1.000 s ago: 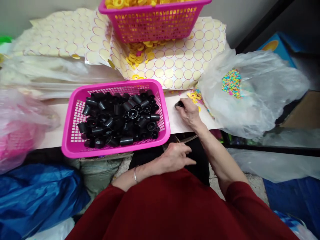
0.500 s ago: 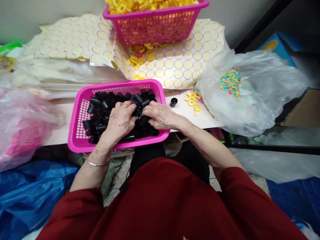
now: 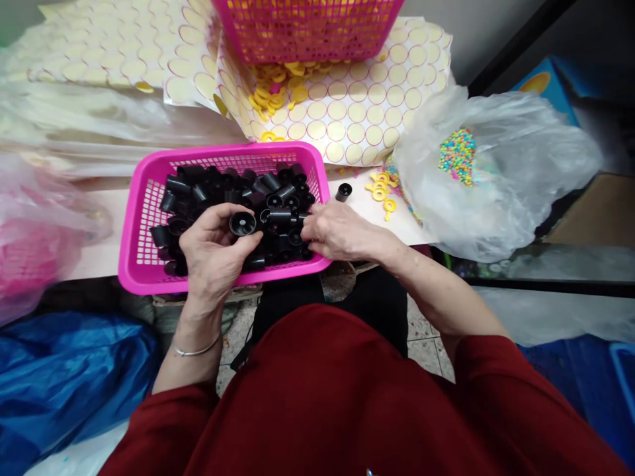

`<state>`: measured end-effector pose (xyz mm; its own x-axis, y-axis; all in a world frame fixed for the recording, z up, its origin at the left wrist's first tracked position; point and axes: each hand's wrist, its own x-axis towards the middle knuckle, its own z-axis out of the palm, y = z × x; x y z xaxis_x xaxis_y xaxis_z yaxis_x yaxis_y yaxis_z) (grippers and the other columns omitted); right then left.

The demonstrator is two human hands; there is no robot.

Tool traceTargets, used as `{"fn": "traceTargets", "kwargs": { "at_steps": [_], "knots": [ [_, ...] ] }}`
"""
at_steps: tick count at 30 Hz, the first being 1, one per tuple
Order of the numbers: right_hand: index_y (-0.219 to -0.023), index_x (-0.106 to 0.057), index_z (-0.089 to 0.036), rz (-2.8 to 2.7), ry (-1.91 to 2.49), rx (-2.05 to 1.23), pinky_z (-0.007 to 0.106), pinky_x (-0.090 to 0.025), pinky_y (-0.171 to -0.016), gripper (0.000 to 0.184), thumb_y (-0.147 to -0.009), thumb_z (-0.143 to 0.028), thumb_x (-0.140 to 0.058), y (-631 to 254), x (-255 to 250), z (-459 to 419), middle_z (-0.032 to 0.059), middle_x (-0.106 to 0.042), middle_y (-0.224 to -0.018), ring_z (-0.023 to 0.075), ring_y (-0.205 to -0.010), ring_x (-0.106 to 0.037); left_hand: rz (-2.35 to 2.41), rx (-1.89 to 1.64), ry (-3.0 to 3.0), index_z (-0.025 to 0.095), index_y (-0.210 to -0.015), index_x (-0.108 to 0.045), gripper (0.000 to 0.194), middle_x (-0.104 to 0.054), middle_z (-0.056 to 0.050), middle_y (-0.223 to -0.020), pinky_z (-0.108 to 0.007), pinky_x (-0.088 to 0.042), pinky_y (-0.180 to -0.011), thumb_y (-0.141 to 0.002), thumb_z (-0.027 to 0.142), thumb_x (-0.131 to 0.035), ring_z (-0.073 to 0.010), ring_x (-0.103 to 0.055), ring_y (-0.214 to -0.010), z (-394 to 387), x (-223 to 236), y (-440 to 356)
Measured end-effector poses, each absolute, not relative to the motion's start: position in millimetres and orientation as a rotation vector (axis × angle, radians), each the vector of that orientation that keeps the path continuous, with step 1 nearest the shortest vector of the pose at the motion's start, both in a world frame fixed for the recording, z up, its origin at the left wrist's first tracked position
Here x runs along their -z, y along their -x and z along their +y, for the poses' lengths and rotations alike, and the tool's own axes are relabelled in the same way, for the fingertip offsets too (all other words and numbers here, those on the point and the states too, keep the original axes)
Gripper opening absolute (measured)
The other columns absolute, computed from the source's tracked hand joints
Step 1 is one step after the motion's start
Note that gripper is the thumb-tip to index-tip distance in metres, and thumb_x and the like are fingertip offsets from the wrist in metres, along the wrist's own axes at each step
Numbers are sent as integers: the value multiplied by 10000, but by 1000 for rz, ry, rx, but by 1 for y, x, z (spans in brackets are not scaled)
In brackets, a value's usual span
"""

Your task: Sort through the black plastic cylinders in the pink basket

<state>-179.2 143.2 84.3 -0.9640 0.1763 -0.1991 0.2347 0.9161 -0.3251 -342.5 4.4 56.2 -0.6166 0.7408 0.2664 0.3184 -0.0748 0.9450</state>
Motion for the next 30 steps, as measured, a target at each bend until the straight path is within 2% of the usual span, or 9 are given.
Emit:
{"fn": "traceTargets", "kwargs": {
  "at_steps": [5, 9, 12, 16, 22, 30],
  "knots": [
    [-839, -662, -127, 2867, -368, 403, 292, -254, -651, 155, -811, -139, -510, 184, -84, 128, 96, -631, -778, 175, -736, -500, 1957, -1744, -1044, 220, -892, -684, 324, -664, 4, -839, -319, -564, -707, -596, 178, -809, -172, -644, -775, -6, -50, 342],
    [-896, -663, -140, 2887, -470, 347, 284, -248, -635, 220, -802, -80, -474, 190, -80, 138, 94, -646, -856, 171, -759, -507, 2014, -1791, -962, 222, -874, -692, 325, -664, 8, -819, -312, -564, -697, -579, 177, -820, -165, -640, -756, -15, -49, 348],
    [-832, -669, -146, 2859, -449, 310, 289, -245, -630, 182, -777, -86, -507, 194, -79, 144, 82, -648, -825, 173, -759, -507, 2041, -1818, -928, 229, -867, -699, 332, -661, 13, -797, -306, -559, -676, -566, 176, -828, -157, -632, -730, -20, -49, 351],
    [-716, -665, -143, 2853, -370, 212, 318, -257, -676, 159, -780, -120, -521, 198, -68, 138, 79, -620, -686, 190, -751, -503, 2075, -1834, -929, 246, -891, -702, 354, -655, 22, -780, -304, -553, -670, -568, 183, -832, -150, -626, -709, -25, -46, 354],
    [-758, -681, -145, 2973, -401, 156, 385, -260, -781, 248, -831, -108, -447, 206, -44, 129, 102, -632, -678, 226, -788, -522, 2165, -1799, -1002, 248, -905, -689, 343, -664, 18, -803, -325, -555, -682, -591, 238, -827, -165, -633, -732, -26, -38, 358],
    [-784, -708, -119, 2760, -362, 201, 346, -314, -727, 147, -720, -114, -576, 215, -64, 135, 128, -679, -780, 225, -781, -589, 2231, -1826, -1060, 264, -930, -666, 315, -655, 6, -822, -358, -563, -672, -644, 292, -797, -190, -649, -765, -25, -32, 360]
  ]
}}
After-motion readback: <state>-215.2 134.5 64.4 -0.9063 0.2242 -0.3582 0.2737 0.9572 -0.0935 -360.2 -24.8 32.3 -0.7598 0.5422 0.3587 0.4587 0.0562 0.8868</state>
